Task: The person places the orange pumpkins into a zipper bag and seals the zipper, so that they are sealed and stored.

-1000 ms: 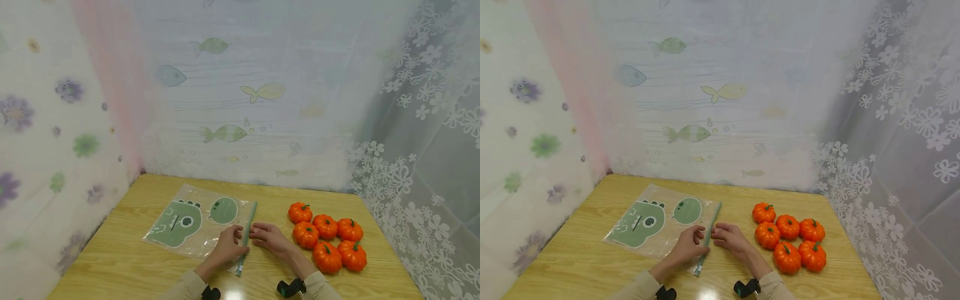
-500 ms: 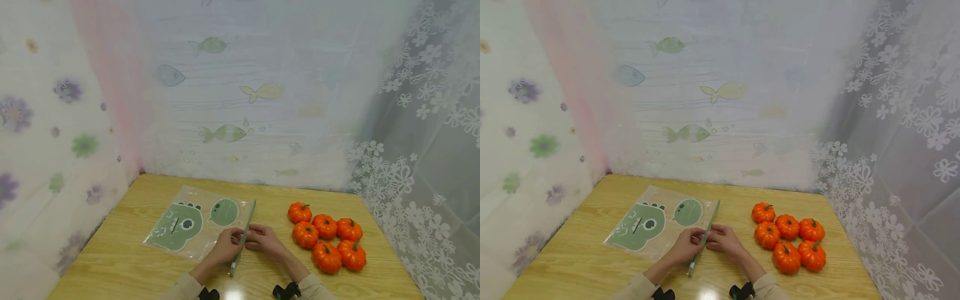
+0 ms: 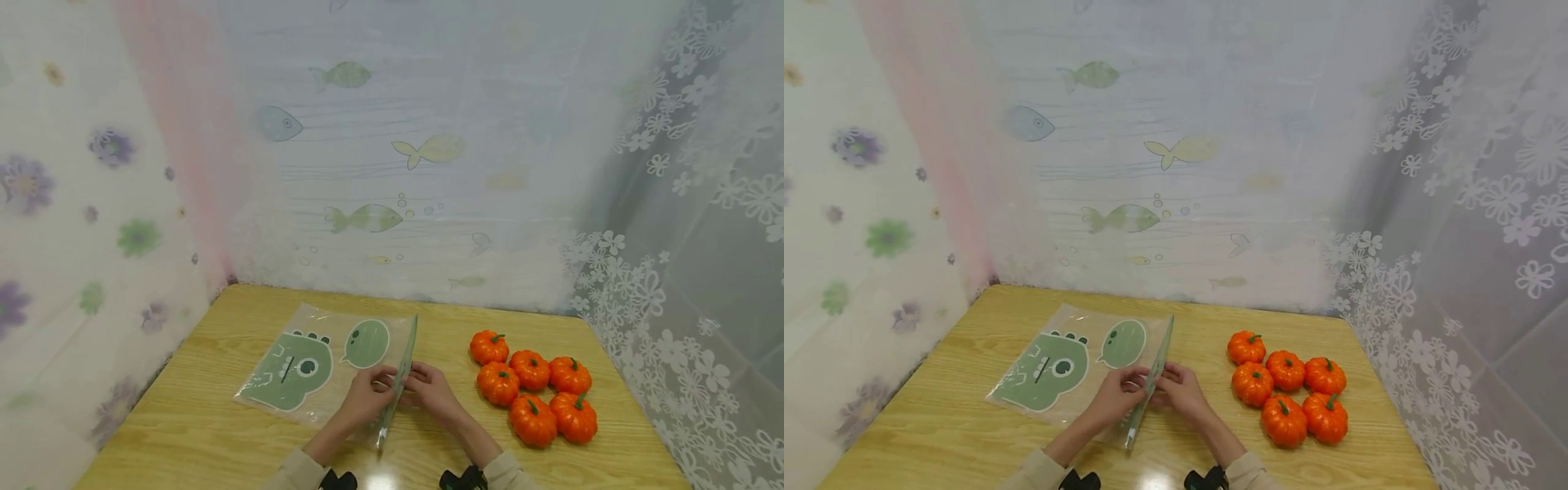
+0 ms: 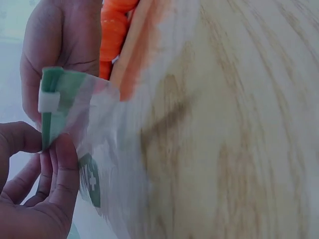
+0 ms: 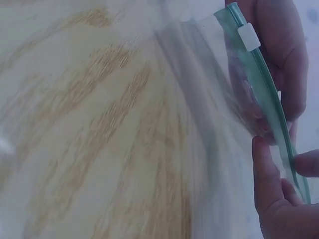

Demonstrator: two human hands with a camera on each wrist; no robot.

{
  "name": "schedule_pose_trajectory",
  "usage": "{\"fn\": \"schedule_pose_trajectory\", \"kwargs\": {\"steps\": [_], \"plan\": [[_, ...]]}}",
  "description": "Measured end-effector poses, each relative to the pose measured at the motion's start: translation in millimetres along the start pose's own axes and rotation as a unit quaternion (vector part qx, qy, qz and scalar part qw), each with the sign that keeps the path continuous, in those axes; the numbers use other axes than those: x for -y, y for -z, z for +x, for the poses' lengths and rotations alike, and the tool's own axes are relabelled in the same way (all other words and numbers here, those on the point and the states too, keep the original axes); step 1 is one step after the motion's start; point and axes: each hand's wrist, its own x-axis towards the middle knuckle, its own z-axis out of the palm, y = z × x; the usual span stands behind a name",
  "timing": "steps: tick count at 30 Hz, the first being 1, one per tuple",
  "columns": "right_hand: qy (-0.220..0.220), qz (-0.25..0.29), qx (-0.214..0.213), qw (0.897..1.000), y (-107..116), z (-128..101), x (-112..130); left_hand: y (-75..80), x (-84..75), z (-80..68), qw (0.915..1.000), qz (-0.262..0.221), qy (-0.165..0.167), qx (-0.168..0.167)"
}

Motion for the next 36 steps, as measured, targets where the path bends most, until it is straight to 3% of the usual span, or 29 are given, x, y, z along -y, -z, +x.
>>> {"fn": "schedule_pose_trajectory", "kwargs": {"steps": [10, 20, 29, 36], "plan": [[0.024, -0.013, -0.021, 0.999, -6, -4, 15, 4.6, -14.6, 0.5, 0.9987, -0.051, 0.004, -0.008], [0.049, -0.031, 0.001, 0.998, -7, -4, 29, 10.5, -28.8, 4.3, 0.9976, -0.061, 0.024, -0.022], [0.056, -0.042, -0.004, 0.998, -12, -4, 36, 17.6, -35.8, 8.2, 0.9959, -0.080, 0.043, -0.001], [0.054, -0.034, -0.015, 0.998, -14, -7, 44, 24.6, -47.4, 7.7, 0.9951, -0.094, 0.029, 0.008]]}}
